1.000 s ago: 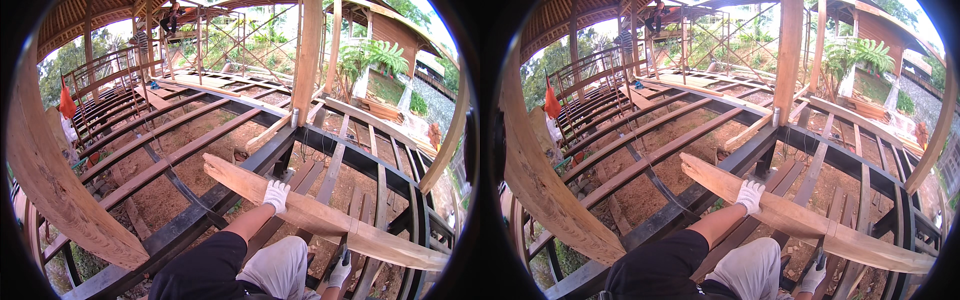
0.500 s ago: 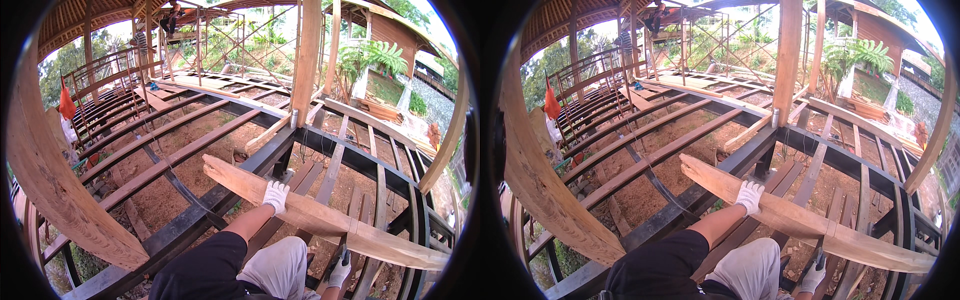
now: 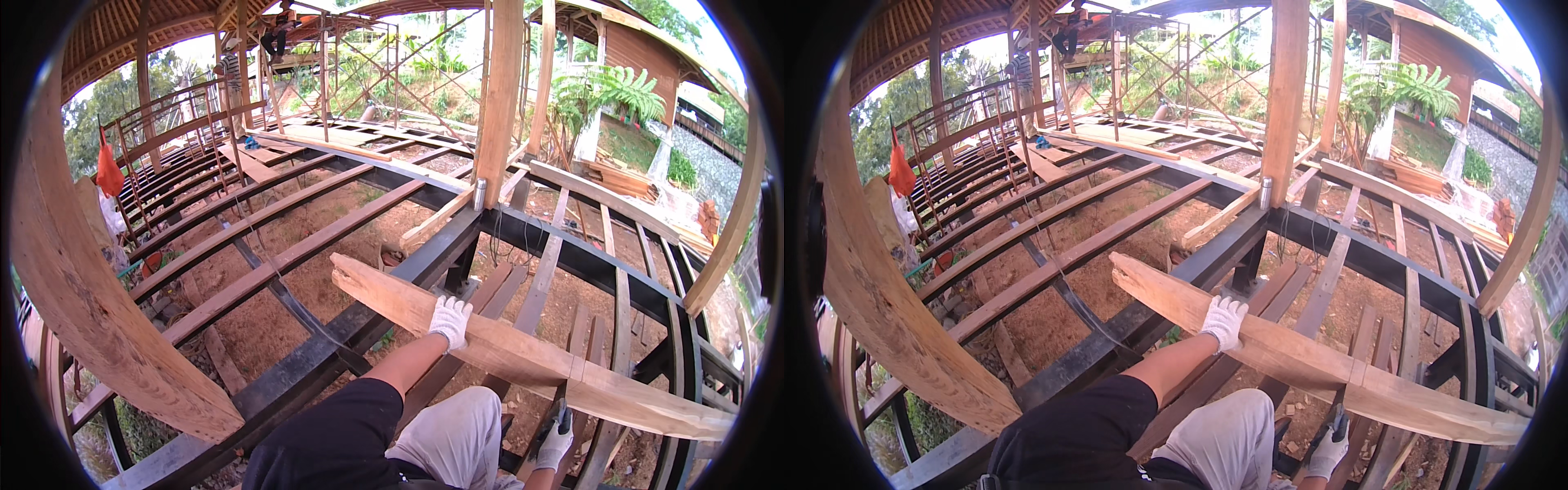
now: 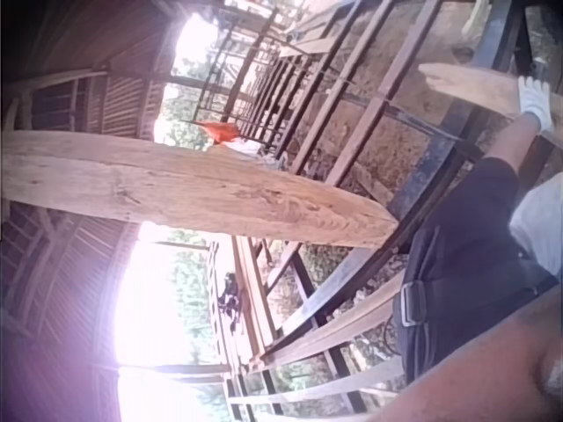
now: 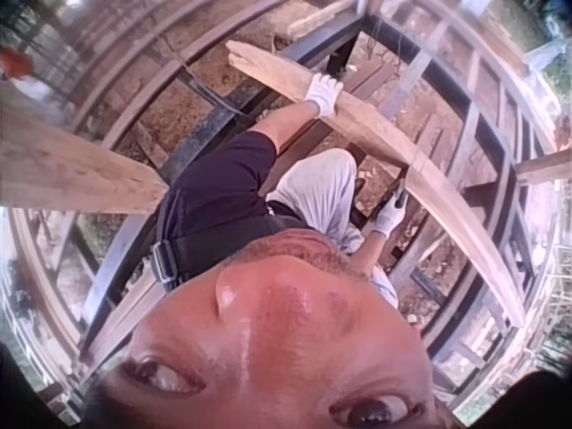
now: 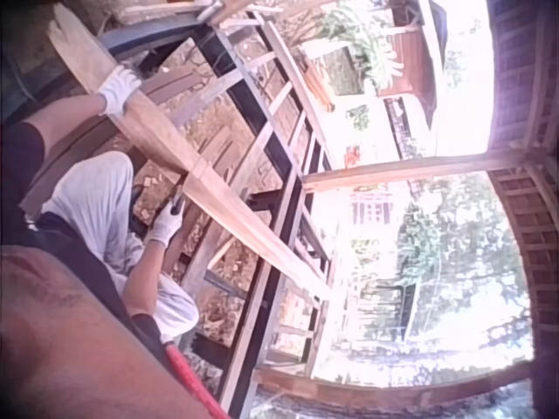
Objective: The person cuts a wooden plank using a hand saw while holding it in place with a gloved hand.
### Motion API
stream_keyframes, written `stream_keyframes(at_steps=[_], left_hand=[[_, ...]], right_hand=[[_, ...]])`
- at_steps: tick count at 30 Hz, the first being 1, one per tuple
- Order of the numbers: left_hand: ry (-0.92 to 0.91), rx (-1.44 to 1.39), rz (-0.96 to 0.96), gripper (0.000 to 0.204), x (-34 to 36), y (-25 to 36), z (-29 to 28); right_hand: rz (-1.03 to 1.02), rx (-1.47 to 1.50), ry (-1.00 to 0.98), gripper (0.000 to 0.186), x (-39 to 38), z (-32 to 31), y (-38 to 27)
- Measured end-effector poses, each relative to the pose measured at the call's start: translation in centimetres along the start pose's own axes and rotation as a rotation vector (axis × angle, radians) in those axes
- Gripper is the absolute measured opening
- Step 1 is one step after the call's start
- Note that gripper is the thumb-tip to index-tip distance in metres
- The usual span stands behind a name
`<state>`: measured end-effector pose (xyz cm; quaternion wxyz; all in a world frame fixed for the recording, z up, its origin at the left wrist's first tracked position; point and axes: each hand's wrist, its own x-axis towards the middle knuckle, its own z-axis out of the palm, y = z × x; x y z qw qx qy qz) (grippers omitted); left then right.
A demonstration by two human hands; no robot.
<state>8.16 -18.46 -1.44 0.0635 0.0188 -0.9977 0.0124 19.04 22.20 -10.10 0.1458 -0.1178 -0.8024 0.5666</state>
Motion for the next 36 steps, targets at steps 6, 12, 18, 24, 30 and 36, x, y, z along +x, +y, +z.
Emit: stream_keyframes(at_steps=[6,12,18,24,30,36], left_hand=[[-0.02,-0.002,0.009,0.103,0.2,0.1,-0.1],[-0.052,-0.001,0.006,0.103,0.0,-0.1,-0.3],[-0.087,0.019,0.022,0.103,0.5,0.2,-0.8],[-0.099,0.019,0.012,0.107,0.7,-0.2,-0.2],[-0.112,0.042,0.02,0.108,0.7,0.3,-0.7],[-0.191,0.034,0.044,0.113,0.5,0.2,-1.1]], right_hand=[[0.065,-0.03,-0.034,0.056,0.0,-0.5,-0.8],[0.079,0.06,0.011,0.052,-0.8,0.2,-1.5],[-0.111,-0.068,0.055,0.055,1.4,0.1,3.8],[-0.057,-0.076,0.027,0.055,0.4,0.2,1.2],[-0.038,-0.078,0.015,0.055,-0.4,-0.5,-0.6],[0.031,-0.023,-0.039,0.05,-0.3,-0.7,-0.4]])
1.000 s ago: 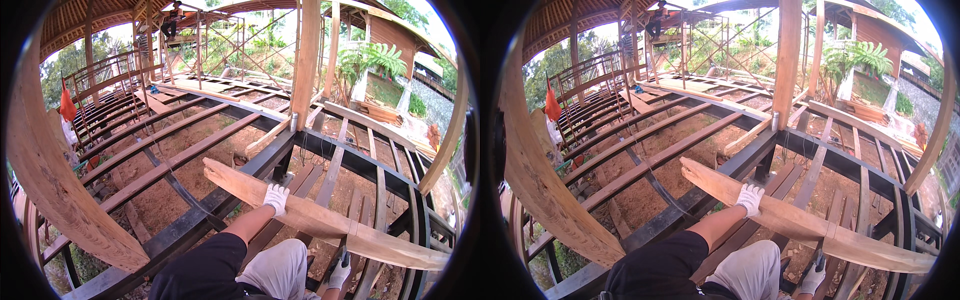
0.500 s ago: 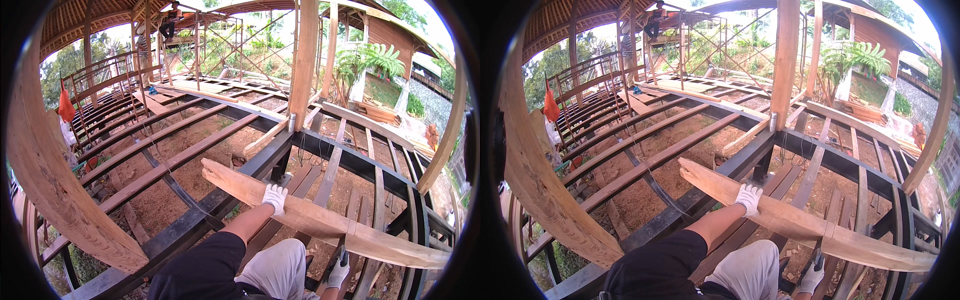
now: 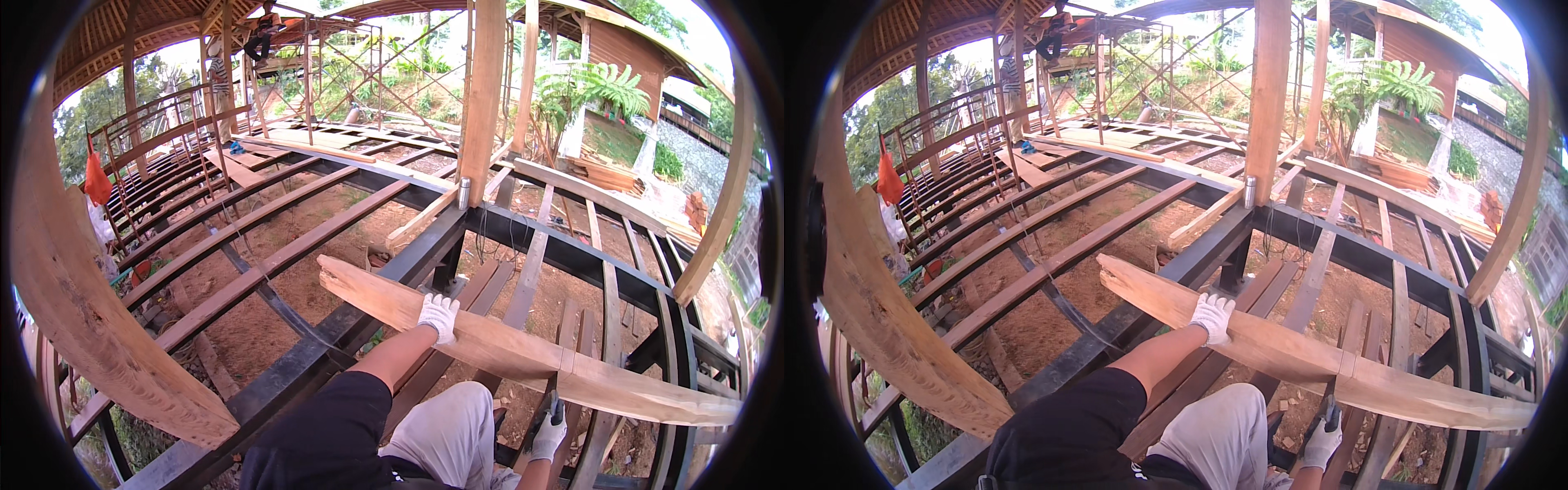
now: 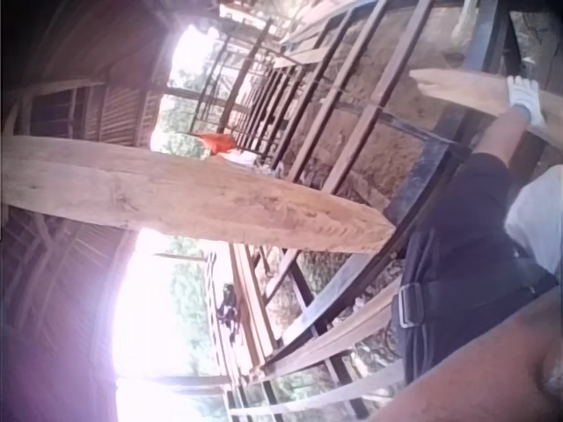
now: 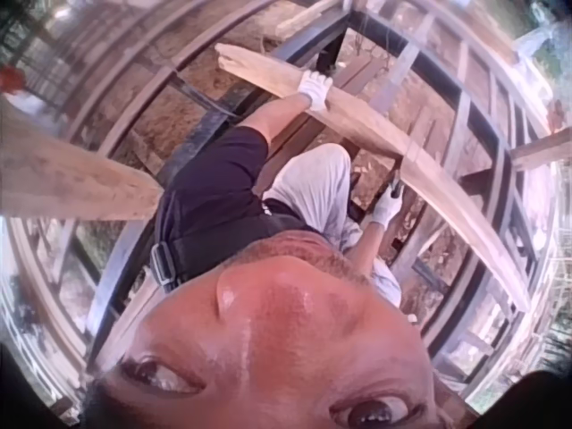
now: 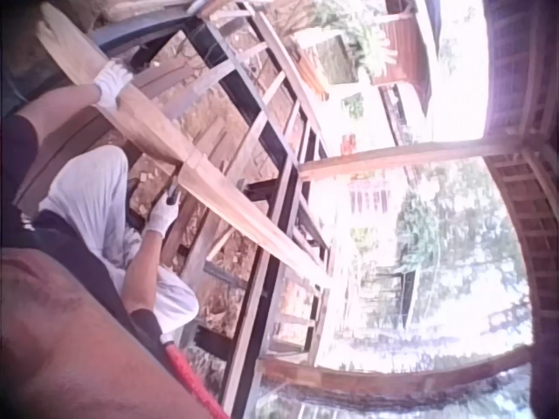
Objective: The person cuts a wooden plank using a hand saw while holding it in place with a gloved hand.
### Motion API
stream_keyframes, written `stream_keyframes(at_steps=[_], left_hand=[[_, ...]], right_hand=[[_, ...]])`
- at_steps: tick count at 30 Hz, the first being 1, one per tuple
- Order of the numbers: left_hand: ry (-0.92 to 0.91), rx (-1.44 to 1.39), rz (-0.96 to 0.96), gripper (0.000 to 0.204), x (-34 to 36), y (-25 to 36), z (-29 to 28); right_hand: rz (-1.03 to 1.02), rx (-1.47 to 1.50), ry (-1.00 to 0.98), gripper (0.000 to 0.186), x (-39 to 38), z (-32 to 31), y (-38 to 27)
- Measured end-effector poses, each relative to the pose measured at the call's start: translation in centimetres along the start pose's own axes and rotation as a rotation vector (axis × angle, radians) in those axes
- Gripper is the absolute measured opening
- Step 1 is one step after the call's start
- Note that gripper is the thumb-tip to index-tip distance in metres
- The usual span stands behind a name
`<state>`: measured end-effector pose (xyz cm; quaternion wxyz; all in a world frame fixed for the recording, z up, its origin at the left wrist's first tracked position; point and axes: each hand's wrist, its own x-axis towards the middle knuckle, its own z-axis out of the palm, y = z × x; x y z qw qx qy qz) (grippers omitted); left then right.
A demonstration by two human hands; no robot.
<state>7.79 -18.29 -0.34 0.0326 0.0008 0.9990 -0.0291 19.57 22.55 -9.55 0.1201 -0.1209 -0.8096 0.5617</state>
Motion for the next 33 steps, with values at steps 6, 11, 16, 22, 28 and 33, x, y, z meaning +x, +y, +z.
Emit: stream_keyframes(at_steps=[6,11,16,22,28,33], left_hand=[[-0.157,-0.043,0.008,0.111,1.6,0.3,-2.6],[-0.094,-0.235,0.283,0.108,3.2,8.3,-3.4],[0.173,-0.146,0.524,0.102,5.2,17.3,-1.8],[0.043,-0.137,0.486,0.098,5.7,18.4,-2.8],[0.092,-0.176,0.491,0.091,5.9,18.1,-2.1],[0.143,-0.215,0.518,0.085,7.7,19.2,-2.2]], right_hand=[[0.014,-0.072,0.069,0.053,-0.2,0.3,0.1],[0.019,-0.248,0.099,0.055,-0.5,0.3,-2.6],[0.085,-0.125,0.039,0.054,-1.2,0.4,-4.5],[0.021,-0.142,-0.031,0.058,-12.1,-6.2,-6.0],[0.011,-0.211,0.071,0.05,-4.1,-0.3,-3.3],[0.065,-0.135,0.079,0.048,2.8,0.5,-3.6]])
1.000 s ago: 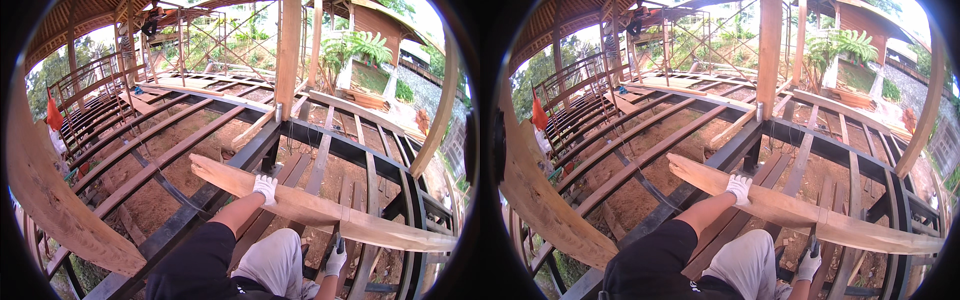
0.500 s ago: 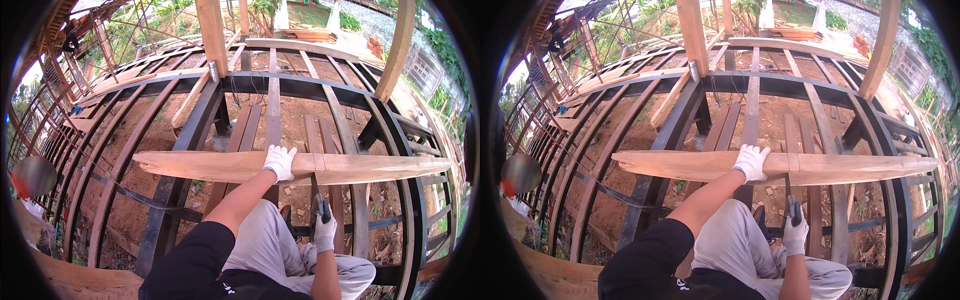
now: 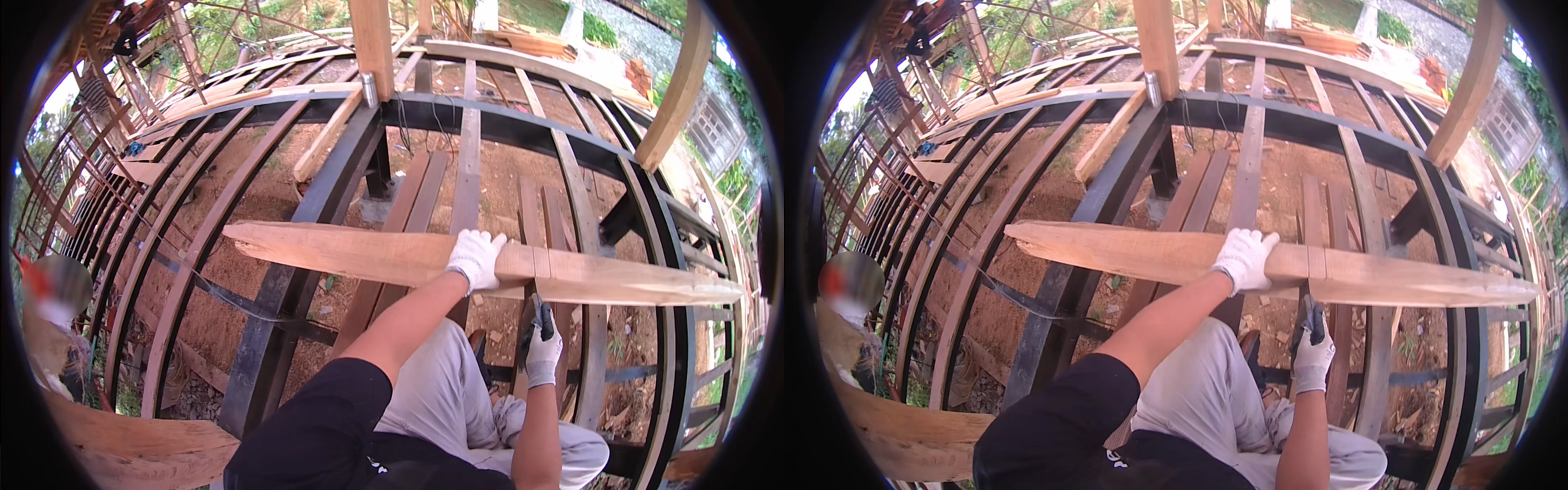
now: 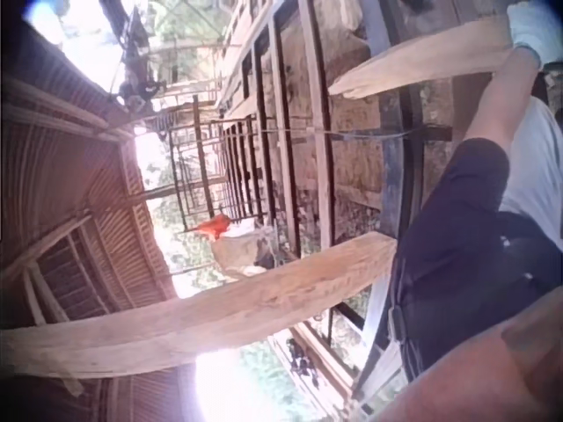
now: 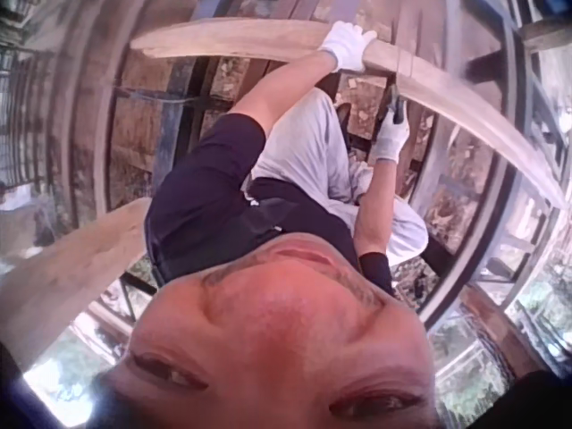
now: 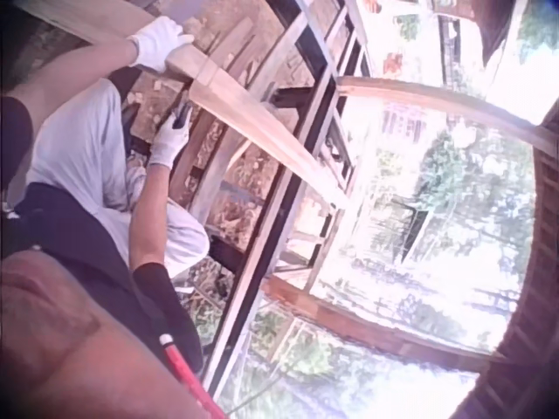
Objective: The person cuts a wooden plank using a hand saw while holding it in place with a gloved hand.
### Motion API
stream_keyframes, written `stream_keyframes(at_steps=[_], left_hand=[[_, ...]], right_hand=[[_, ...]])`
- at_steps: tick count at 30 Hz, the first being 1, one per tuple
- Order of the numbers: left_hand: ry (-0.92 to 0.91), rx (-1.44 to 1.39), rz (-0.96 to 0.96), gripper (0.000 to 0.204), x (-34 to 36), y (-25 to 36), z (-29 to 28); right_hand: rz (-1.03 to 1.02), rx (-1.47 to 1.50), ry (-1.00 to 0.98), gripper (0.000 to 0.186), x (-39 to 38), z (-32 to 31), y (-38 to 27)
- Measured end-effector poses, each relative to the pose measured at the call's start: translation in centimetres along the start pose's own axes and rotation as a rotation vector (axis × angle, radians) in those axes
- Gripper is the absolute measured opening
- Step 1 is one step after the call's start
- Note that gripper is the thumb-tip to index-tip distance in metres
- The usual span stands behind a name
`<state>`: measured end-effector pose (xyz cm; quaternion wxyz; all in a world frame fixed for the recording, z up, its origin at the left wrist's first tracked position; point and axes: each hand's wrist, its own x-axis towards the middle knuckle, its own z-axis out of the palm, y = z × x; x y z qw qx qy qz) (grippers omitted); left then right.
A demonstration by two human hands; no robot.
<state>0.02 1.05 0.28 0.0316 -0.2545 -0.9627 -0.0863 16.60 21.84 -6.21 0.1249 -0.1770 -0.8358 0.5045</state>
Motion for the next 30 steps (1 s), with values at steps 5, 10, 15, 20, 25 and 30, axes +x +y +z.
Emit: stream_keyframes(at_steps=[5,10,15,20,25,30], left_hand=[[-0.005,0.019,-0.062,0.087,-1.6,-1.3,-0.1],[-0.016,0.028,-0.054,0.088,-2.2,-0.2,-0.3],[0.061,-0.06,-0.002,0.089,-3.0,-0.3,0.0],[0.241,-0.177,0.124,0.079,-8.3,-6.0,1.2],[0.277,-0.031,-0.135,0.078,-16.2,-13.5,-0.8],[0.311,-0.067,-0.362,0.079,-18.0,-15.5,-2.4]], right_hand=[[-0.042,-0.076,-0.111,0.055,-11.7,-5.7,-1.8],[-0.016,0.007,-0.094,0.059,-13.0,-7.0,0.6],[0.079,0.278,-0.134,0.062,-6.6,-3.3,1.4],[0.007,0.543,-0.225,0.064,-14.4,-9.0,-0.3],[-0.091,0.349,-0.175,0.062,-17.7,-12.6,-3.1],[-0.159,0.299,-0.123,0.06,-17.5,-13.7,-4.0]])
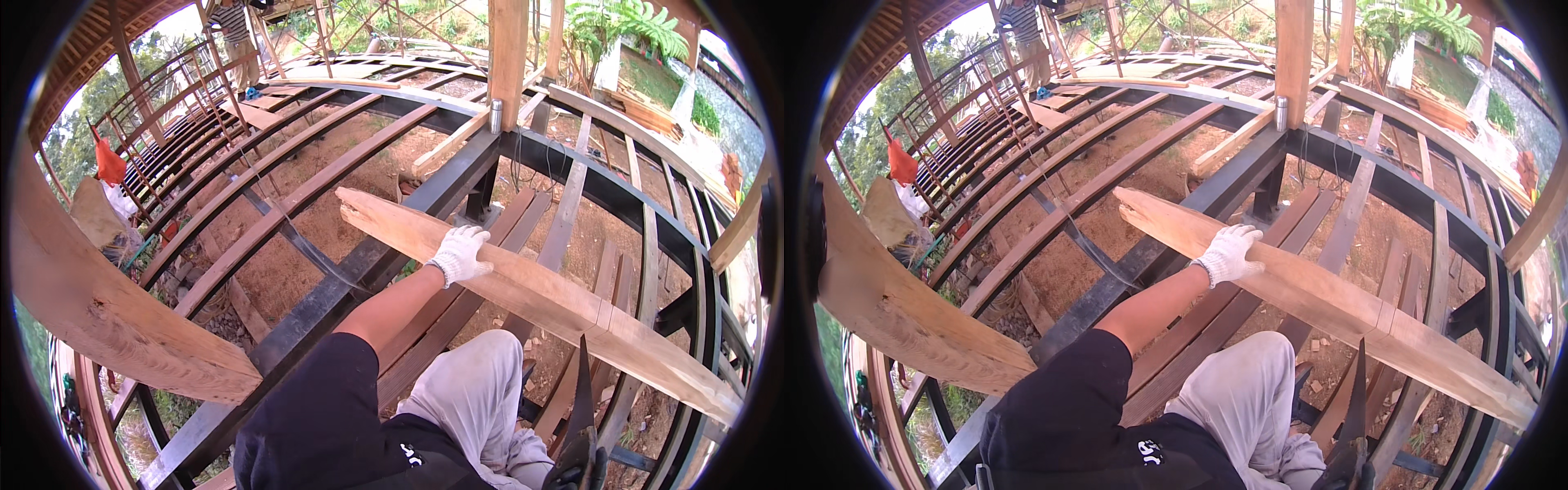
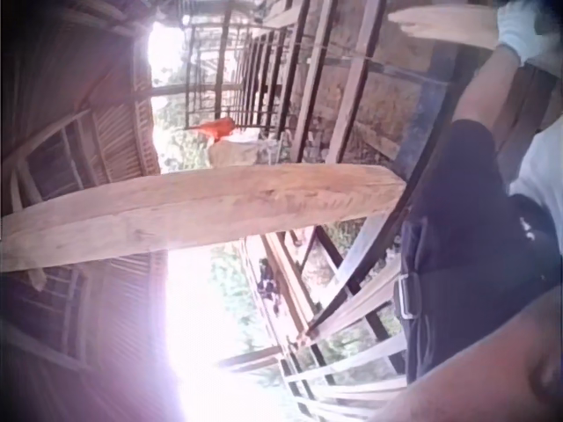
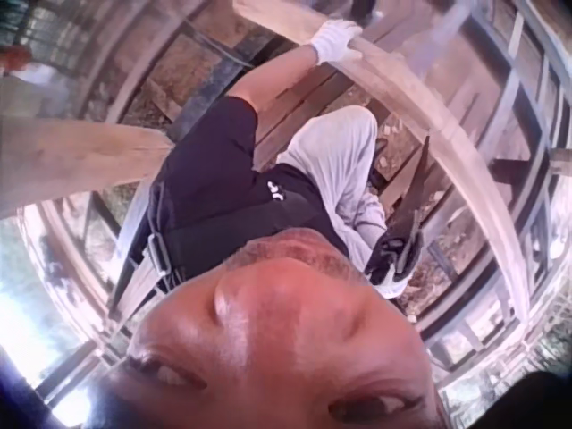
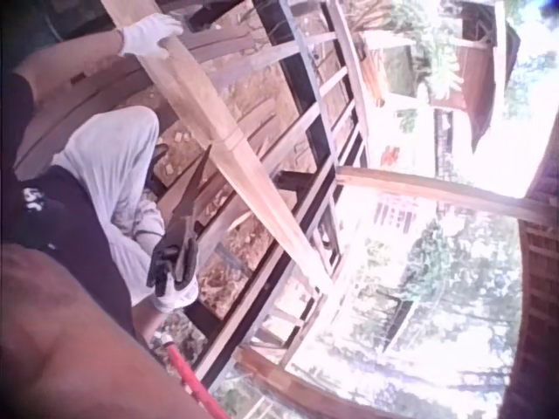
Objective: The person cuts a wooden plank using a hand saw while holding it in place with a gloved hand.
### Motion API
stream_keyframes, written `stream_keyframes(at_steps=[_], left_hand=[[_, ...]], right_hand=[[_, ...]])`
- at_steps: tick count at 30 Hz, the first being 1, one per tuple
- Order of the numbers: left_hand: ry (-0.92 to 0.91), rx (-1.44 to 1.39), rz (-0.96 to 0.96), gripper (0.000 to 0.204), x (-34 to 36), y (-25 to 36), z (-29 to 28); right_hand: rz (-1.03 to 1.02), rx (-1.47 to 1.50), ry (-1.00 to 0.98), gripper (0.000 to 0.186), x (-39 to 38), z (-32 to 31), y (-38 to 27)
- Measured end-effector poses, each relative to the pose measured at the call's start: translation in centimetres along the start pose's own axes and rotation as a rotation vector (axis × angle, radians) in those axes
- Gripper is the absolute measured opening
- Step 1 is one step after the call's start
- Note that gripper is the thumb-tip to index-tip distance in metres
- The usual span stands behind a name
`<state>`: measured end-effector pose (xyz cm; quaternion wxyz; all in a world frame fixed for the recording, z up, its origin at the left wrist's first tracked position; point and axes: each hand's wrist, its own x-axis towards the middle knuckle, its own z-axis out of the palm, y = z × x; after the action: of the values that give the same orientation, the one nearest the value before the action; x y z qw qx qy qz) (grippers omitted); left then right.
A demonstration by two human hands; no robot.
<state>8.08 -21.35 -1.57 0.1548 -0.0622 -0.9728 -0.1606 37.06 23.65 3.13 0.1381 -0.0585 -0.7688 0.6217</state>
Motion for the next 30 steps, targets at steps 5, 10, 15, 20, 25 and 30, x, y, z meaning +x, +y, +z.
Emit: stream_keyframes(at_steps=[5,10,15,20,25,30], left_hand=[[-0.034,-0.028,-0.123,0.077,-0.7,-1.2,-2.2],[0.02,0.059,-0.141,0.077,-1.6,-3.4,-2.4],[-0.028,-0.006,-0.039,0.076,0.2,0.8,-0.4],[-0.042,-0.023,0.027,0.078,2.6,4.4,2.5],[-0.068,0.153,0.015,0.078,2.7,8.0,4.6],[-0.092,0.164,-0.037,0.075,3.0,8.2,4.7]], right_hand=[[-0.1,-0.02,0.063,0.058,0.9,-0.8,-1.5],[-0.246,-0.006,0.12,0.057,1.8,-2.6,-4.3],[-0.387,-0.024,0.112,0.056,2.8,-4.2,-4.8],[-0.213,0.054,0.001,0.064,3.8,-2.6,0.0],[-0.1,-0.048,0.013,0.064,3.4,-1.1,2.1],[-0.033,-0.159,-0.01,0.064,4.4,-0.9,3.6]])
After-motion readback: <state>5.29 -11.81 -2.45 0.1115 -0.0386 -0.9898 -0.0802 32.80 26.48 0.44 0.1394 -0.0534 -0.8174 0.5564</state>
